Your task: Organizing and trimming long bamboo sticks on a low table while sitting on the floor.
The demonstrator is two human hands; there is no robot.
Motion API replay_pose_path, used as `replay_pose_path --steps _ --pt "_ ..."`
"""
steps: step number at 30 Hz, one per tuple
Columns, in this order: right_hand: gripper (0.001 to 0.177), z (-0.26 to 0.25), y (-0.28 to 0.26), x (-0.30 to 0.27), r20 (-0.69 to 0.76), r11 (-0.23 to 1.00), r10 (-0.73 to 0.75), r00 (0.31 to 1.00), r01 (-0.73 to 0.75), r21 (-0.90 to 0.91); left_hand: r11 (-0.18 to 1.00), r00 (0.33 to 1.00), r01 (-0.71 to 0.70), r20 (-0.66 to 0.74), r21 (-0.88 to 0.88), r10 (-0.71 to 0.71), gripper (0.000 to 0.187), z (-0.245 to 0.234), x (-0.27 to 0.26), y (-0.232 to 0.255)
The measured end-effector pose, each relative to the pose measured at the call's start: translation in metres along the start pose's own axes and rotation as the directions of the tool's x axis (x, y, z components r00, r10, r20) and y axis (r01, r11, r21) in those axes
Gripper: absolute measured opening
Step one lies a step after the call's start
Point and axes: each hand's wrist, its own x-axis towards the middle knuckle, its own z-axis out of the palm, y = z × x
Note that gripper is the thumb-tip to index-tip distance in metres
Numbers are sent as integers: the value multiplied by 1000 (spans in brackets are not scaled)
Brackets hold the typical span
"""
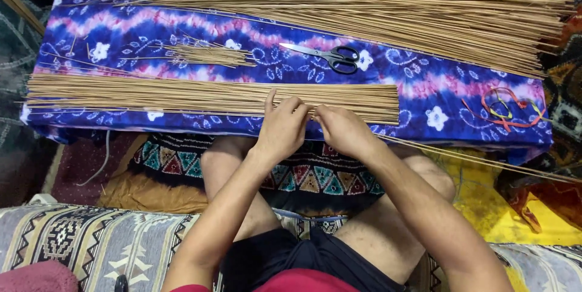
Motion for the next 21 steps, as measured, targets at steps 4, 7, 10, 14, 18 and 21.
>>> replay_pose_path --steps 4,7,10,14,18,21 --pt "25 -8 1 -5 10 998 -37 999 37 46 999 998 -31 46 -24 32 9 -5 -1 -10" --pt "23 -5 22 -12 5 999 -39 999 39 31 1000 1000 -18 18 -15 18 6 -11 -8 -32" --pt "25 -14 51 -28 -21 1000 -14 1000 14 24 993 998 51 -38 109 -48 4 -7 -25 -73" --pt "21 -34 62 -46 -88 993 54 995 -63 -101 985 987 154 -54 77 -150 4 -18 -42 -94" --pt "18 -13 73 -34 -137 984 -9 991 -15 -176 996 995 90 -31 7 -90 7 -30 -23 -49" --pt "19 5 56 -14 -128 987 -57 990 37 -153 1000 994 21 -111 5 -20 7 -18 -3 -6"
